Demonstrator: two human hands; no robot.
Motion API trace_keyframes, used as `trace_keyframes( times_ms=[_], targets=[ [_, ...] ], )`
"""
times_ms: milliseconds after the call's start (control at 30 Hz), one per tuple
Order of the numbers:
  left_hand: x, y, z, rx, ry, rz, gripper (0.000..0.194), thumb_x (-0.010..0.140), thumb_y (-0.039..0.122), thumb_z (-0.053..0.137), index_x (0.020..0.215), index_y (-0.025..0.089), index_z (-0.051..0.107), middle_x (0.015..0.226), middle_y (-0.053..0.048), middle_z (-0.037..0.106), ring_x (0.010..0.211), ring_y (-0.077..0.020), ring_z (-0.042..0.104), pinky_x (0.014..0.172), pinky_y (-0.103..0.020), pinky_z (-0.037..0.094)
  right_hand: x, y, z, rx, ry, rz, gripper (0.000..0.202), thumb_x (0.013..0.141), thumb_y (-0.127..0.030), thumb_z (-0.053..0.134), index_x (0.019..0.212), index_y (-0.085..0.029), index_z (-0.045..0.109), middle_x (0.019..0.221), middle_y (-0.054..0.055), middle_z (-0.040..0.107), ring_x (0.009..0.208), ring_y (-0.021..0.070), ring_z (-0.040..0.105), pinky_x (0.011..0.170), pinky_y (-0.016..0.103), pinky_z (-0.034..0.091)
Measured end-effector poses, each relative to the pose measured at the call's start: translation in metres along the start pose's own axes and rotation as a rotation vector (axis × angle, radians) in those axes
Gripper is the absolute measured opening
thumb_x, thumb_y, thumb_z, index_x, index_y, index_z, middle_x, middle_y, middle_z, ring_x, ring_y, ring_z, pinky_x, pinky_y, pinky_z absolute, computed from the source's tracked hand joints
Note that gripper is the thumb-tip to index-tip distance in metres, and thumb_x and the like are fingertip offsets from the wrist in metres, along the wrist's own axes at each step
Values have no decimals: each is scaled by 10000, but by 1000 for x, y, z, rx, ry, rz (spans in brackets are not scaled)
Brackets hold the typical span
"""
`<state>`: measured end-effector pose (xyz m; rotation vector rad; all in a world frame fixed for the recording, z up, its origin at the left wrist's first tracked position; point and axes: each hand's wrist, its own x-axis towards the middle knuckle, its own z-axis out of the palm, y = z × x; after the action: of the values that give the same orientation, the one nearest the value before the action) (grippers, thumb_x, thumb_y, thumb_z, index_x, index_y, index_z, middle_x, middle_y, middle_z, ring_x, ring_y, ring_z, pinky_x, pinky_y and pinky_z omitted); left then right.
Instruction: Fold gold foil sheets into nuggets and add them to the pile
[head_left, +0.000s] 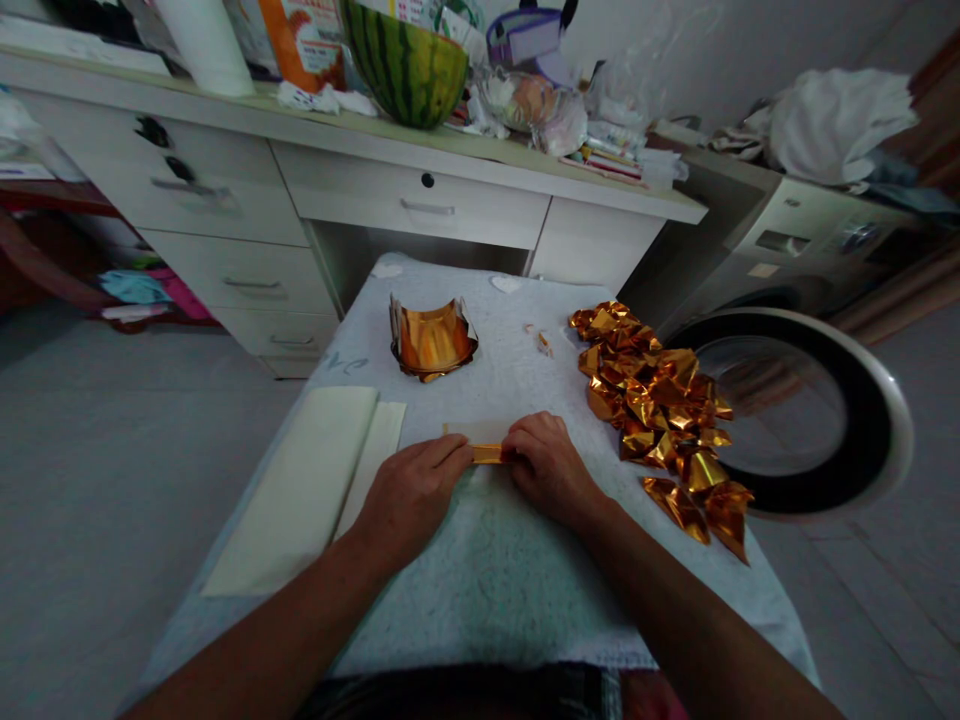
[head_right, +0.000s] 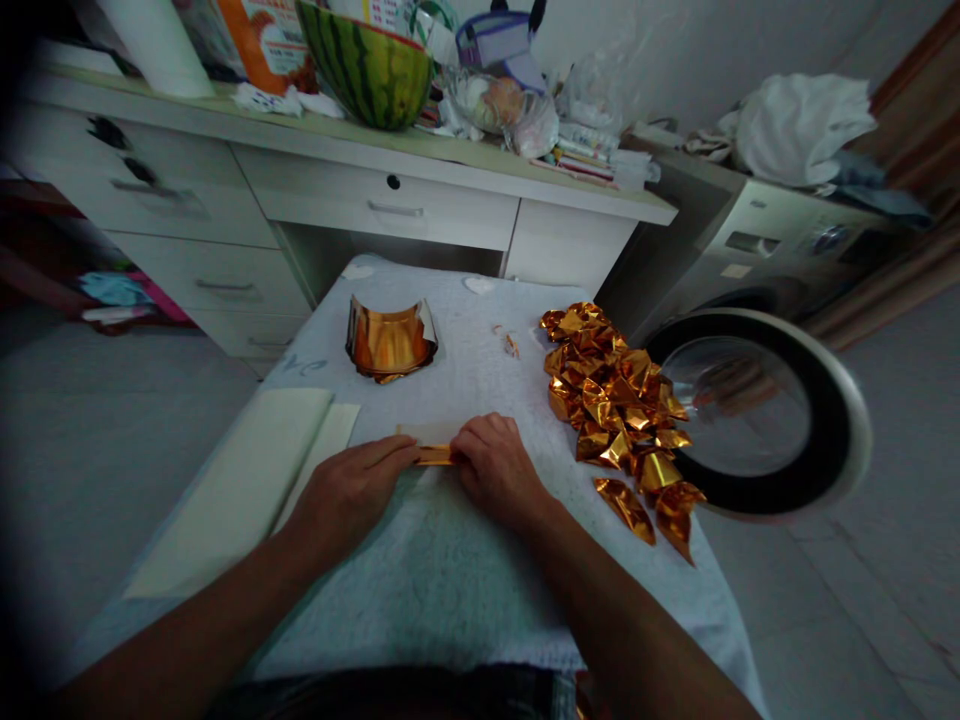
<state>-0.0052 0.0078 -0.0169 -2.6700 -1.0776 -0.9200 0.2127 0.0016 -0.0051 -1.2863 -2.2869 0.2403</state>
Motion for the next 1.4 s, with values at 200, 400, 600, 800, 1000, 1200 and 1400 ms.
trace_keyframes(
  times_ms=[200, 400, 600, 800, 1000, 1200, 1400],
  targets=[
    [2, 1, -4, -167, 30, -117, 265, 903, 85, 467, 1121, 126, 613, 1225, -147, 635, 1126, -233, 627, 962, -386, 550, -2, -1, -1, 16, 63, -66, 209, 769, -44, 580, 909, -200, 591, 955, 44, 629, 925, 202, 498, 830, 348, 344],
    [3, 0, -6, -238, -125, -211, 202, 914, 136, 483, 1071, 148, 609, 1232, -127, 614, 1122, -229, 602, 974, -408, 532, -1, -4, -1, 22, -47, -65, 154, 815, -90, 595, 903, -213, 621, 943, 38, 642, 922, 202, 501, 830, 349, 341],
    [7, 0, -12, -153, -202, -187, 198, 822, 97, 551, 979, 166, 650, 1196, -112, 635, 1198, -315, 512, 1047, -555, 407, -1, -3, -1, 47, -134, -70, 130, 823, -108, 607, 889, -205, 662, 889, 28, 656, 888, 197, 516, 809, 347, 333],
    [9, 9, -10, -338, -294, -169, 182, 823, 168, 633, 1003, 192, 638, 1076, -70, 617, 1013, -242, 546, 893, -432, 489, 0, -3, 0, 71, -135, -61, 121, 823, -106, 632, 881, -202, 679, 887, 25, 653, 881, 188, 517, 809, 343, 333],
    [15, 8, 0, -375, -319, -213, 81, 891, 157, 559, 863, 189, 628, 912, -36, 611, 887, -199, 560, 814, -389, 500, 3, -4, -6, 143, -156, 68, 54, 828, -161, 684, 831, -189, 637, 873, 19, 614, 907, 189, 503, 821, 339, 342],
    [17, 9, -2, -387, -332, -289, 103, 888, 152, 554, 814, 179, 622, 902, -45, 577, 891, -210, 536, 809, -397, 494, 2, -5, -13, 190, -166, 145, 48, 843, -175, 670, 863, -205, 638, 1013, 32, 583, 997, 205, 469, 875, 372, 344],
    [16, 11, -1, -374, -330, -325, 102, 895, 167, 547, 812, 173, 607, 915, -55, 549, 904, -221, 511, 814, -405, 477, 4, -4, -9, 183, -144, 230, 61, 851, -193, 671, 798, -202, 643, 983, 31, 576, 975, 207, 455, 858, 374, 346]
  ],
)
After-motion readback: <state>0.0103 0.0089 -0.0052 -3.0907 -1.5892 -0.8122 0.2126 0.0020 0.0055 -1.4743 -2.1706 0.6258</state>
